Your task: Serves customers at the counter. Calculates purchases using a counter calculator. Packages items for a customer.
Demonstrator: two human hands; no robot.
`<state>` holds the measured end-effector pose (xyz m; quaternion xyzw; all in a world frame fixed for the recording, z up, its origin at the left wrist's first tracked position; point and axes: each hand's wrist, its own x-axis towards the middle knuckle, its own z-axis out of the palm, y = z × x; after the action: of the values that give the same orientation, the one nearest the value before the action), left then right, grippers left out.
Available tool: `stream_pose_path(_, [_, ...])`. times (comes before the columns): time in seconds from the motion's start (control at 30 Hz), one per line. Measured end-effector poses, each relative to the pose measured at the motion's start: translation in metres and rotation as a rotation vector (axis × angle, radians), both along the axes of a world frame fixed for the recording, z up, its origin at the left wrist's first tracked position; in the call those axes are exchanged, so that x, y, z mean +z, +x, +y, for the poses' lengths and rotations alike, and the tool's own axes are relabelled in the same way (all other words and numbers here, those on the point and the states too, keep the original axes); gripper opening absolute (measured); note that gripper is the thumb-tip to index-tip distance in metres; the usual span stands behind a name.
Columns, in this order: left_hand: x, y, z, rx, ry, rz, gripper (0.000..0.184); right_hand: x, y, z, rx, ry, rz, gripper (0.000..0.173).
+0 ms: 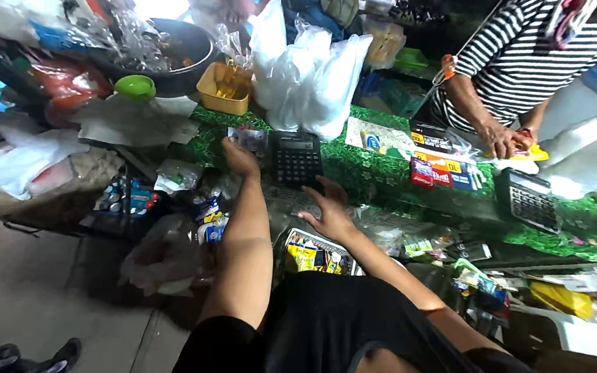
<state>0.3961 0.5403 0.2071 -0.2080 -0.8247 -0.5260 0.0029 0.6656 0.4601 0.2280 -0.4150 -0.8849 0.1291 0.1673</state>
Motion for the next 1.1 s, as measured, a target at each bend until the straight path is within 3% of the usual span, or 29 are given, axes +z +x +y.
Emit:
stream_pose_path(0.13, [0.005,-0.002,-0.001,-0.025,-0.038,-0.055,0.042,-0.002,-0.054,0.018,-0.002,0.202,-0.037,0.074])
stream_pose_path(0.3, [0.007,-0.004,0.001,-0.027,-0.052,-0.066,0.04,-0.012,-0.084,0.031,-0.037,0.157,-0.174,0.073])
stream_pose_path(0.9, [-0.001,-0.006,0.005,-0.011,-0.053,-0.031,0.04,-0.023,-0.086,0.024,-0.124,0.215,-0.154,0.068])
stream_pose_path(1.1, [0.005,-0.006,0.0,-0.051,-0.044,-0.06,0.042,-0.006,-0.067,0.033,-0.27,0.313,0.073,0.069])
